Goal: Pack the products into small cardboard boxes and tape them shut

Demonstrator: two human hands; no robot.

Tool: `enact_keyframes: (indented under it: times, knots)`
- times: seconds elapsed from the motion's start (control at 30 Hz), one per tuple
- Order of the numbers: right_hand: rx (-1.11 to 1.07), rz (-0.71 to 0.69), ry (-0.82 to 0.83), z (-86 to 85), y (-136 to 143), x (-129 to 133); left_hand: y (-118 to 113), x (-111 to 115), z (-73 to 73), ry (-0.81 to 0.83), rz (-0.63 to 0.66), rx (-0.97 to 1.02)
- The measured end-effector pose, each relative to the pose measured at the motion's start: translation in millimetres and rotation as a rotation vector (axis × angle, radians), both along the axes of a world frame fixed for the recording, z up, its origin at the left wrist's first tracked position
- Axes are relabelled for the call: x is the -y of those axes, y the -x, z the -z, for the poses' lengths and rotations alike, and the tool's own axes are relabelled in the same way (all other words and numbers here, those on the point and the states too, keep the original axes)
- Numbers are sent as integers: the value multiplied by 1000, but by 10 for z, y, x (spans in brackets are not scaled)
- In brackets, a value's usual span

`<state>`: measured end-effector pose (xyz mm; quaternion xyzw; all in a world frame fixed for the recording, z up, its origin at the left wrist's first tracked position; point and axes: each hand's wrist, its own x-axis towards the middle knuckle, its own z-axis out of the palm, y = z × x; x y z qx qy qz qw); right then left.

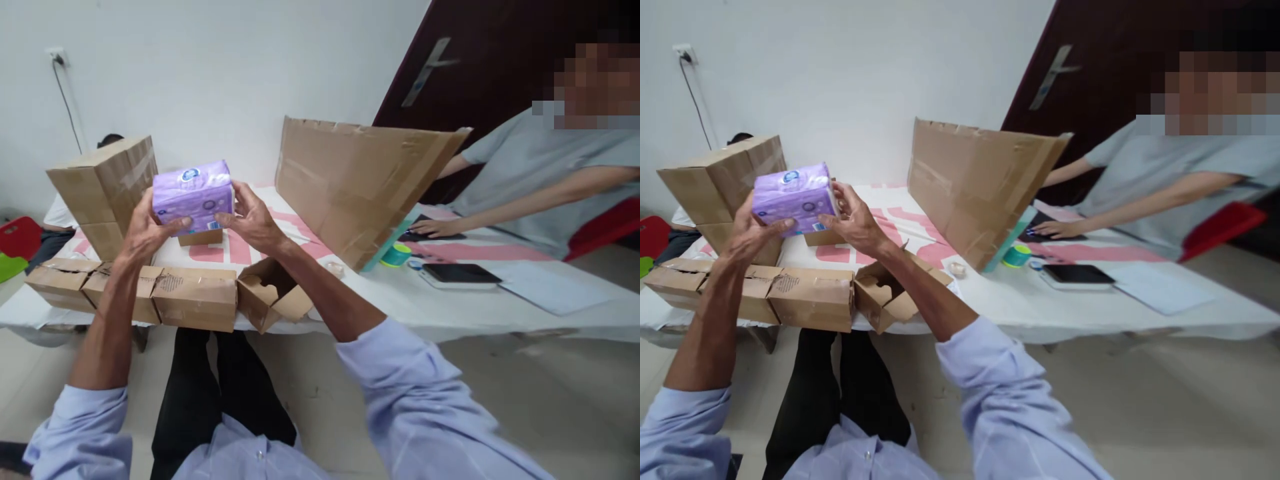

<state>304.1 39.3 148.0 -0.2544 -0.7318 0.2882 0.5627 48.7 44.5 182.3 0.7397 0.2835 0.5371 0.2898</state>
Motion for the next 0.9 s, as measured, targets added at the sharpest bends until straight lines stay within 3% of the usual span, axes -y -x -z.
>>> enact_keyframes:
  times: [0.07,0.13,0.27,0.37,0.47,0.53,0.63,0.73,0.8,0.9]
  knots:
    - [219,40,-44,-41,-258,114,57,29,-54,-15,-19,-17]
    - [498,97,-19,11,-586,174,133,-34,-8,13,-62,4]
    - [1071,221,216,338,-1110,147,262,-362,198,77,-110,20]
    - [1273,292,251,614,-1175,101,299,-608,307,135,-134,18]
    - [1239,387,163,743,-1126,82,330,-781,378,188,-189,-24]
    - [1166,462,134,695,-1171,70,364,-887,431,217,-227,-71]
    - [984,585,116,446,-1395,13,395,-1090,553,256,-283,-152]
    - [812,640,131,142,-1599,-152,331,-1346,731,353,-258,-217]
    - [716,620,158,2,-1607,-330,230,-1517,860,420,-212,-231]
    - [629,572,183,-70,-1422,-649,41,-1740,1034,456,-165,-220]
